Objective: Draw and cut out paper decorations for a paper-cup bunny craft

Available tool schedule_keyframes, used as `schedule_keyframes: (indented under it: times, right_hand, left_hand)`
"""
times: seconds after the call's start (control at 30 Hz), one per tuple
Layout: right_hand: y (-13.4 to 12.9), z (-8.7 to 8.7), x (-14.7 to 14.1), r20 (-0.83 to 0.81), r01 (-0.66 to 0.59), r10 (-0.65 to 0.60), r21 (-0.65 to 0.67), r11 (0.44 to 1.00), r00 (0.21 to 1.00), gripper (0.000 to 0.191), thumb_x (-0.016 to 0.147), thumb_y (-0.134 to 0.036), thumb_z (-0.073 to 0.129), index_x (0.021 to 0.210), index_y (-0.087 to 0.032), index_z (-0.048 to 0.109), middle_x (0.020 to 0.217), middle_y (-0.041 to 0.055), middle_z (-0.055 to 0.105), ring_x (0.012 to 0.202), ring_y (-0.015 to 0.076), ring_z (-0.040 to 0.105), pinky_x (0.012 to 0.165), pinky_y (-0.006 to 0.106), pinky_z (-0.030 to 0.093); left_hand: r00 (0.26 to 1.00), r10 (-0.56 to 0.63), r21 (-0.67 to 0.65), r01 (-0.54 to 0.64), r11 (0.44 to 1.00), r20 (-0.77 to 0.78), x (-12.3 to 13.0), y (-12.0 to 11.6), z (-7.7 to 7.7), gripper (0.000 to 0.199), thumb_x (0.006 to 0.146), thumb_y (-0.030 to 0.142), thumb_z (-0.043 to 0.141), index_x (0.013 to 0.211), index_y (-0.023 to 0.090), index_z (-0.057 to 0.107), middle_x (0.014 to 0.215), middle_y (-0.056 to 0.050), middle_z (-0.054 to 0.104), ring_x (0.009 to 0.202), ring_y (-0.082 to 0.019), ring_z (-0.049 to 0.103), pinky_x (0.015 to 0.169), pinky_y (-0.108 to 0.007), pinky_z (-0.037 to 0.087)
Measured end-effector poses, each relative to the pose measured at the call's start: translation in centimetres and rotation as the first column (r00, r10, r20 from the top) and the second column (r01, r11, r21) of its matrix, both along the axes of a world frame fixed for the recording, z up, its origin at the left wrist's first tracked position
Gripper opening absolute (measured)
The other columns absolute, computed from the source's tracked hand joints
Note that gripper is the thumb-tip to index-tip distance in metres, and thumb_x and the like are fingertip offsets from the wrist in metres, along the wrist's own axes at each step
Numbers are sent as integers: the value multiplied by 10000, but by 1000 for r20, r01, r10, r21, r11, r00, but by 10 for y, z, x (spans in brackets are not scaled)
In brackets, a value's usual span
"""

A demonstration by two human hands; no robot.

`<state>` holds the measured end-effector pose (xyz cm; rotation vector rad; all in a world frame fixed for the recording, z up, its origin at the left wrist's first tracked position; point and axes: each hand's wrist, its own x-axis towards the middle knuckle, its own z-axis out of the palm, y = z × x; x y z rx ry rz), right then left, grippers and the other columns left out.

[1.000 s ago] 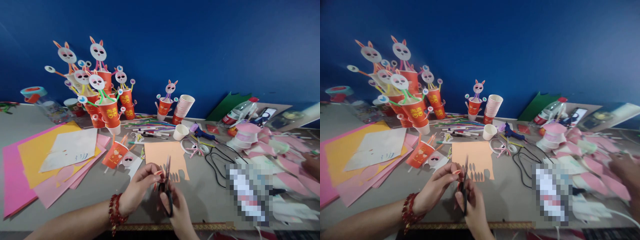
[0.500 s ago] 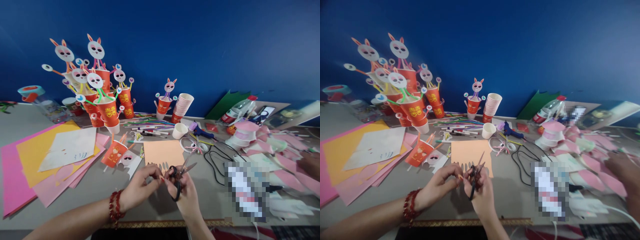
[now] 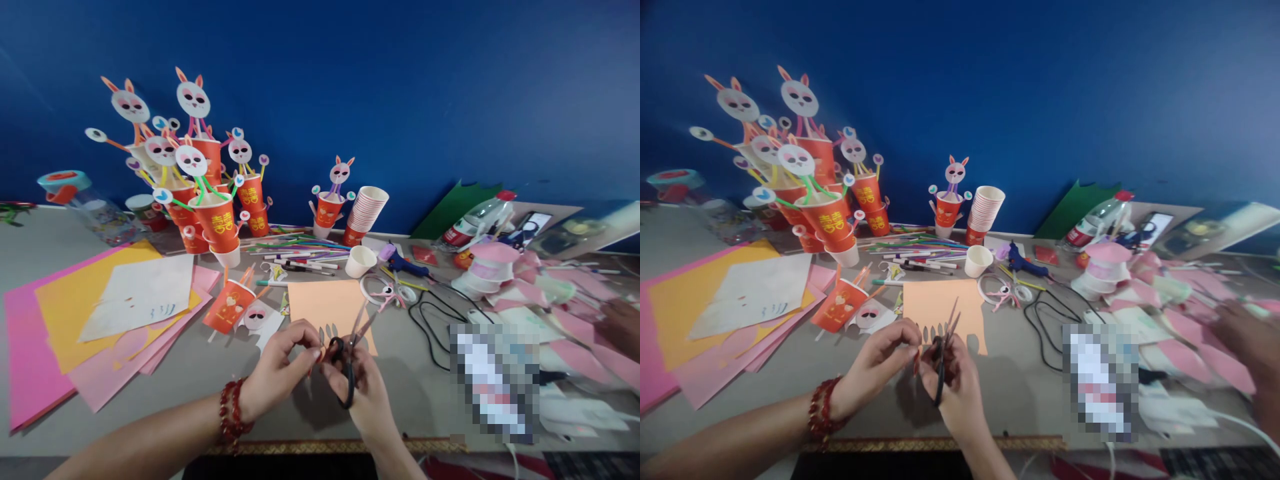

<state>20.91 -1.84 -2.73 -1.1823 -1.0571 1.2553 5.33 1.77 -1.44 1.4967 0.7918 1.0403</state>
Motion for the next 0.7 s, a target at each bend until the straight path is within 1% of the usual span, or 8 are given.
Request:
schedule_keyframes:
  times: [0.1,0.2,0.27,0.4,0.5,0.6,0.7]
  right_hand:
    - [-8,-6,6,-10,-98,98,-69,993,995,351,686,-418,812,849,-194,596,760,-2,592,679,139,571,615,222,491]
    - [-15,-11,12,-39,-246,243,-120,962,969,398,729,-528,741,830,-186,563,702,-24,523,563,109,508,515,215,443]
    - [-18,-13,14,-49,-309,305,-142,941,951,420,752,-566,700,806,-188,525,675,-37,492,513,92,476,490,212,408]
    - [-18,-10,17,-69,-388,381,-175,905,922,488,723,-620,694,763,-203,444,635,-55,463,478,79,454,474,203,366]
    - [-17,-8,19,-73,-446,440,-181,877,895,514,717,-660,669,788,-201,449,602,-56,475,458,79,450,462,200,336]
    - [-17,-7,21,-64,-458,454,-182,870,889,516,718,-667,661,786,-201,450,595,-54,477,444,80,451,450,200,318]
    - [-16,-8,23,-66,-449,445,-182,875,893,523,708,-668,669,778,-200,446,649,-34,504,448,76,453,440,199,324]
  left_hand:
    - [999,5,-31,-4,1000,34,-2,-1,1,124,873,207,520,759,166,547,829,-48,562,780,-171,529,732,-282,413]
    - [996,-23,-99,31,995,85,-2,-1,3,154,882,260,528,765,161,542,849,-63,585,740,-163,536,693,-281,425]
    - [990,-39,-158,61,986,135,0,-1,4,177,882,295,544,767,160,535,823,-58,587,697,-153,545,658,-274,433]
    - [977,-65,-246,115,962,202,2,-2,6,207,866,325,589,755,163,524,724,-22,576,659,-151,593,642,-267,453]
    - [964,-85,-305,163,938,254,2,-2,5,231,857,347,612,756,166,508,708,4,561,577,-146,630,576,-257,468]
    - [950,-109,-358,215,908,292,2,-2,3,261,853,383,623,772,171,494,722,-8,606,515,-141,634,510,-250,483]
    - [952,-112,-385,221,896,286,3,-2,2,287,851,410,628,782,170,486,679,-15,632,474,-131,621,468,-231,484]
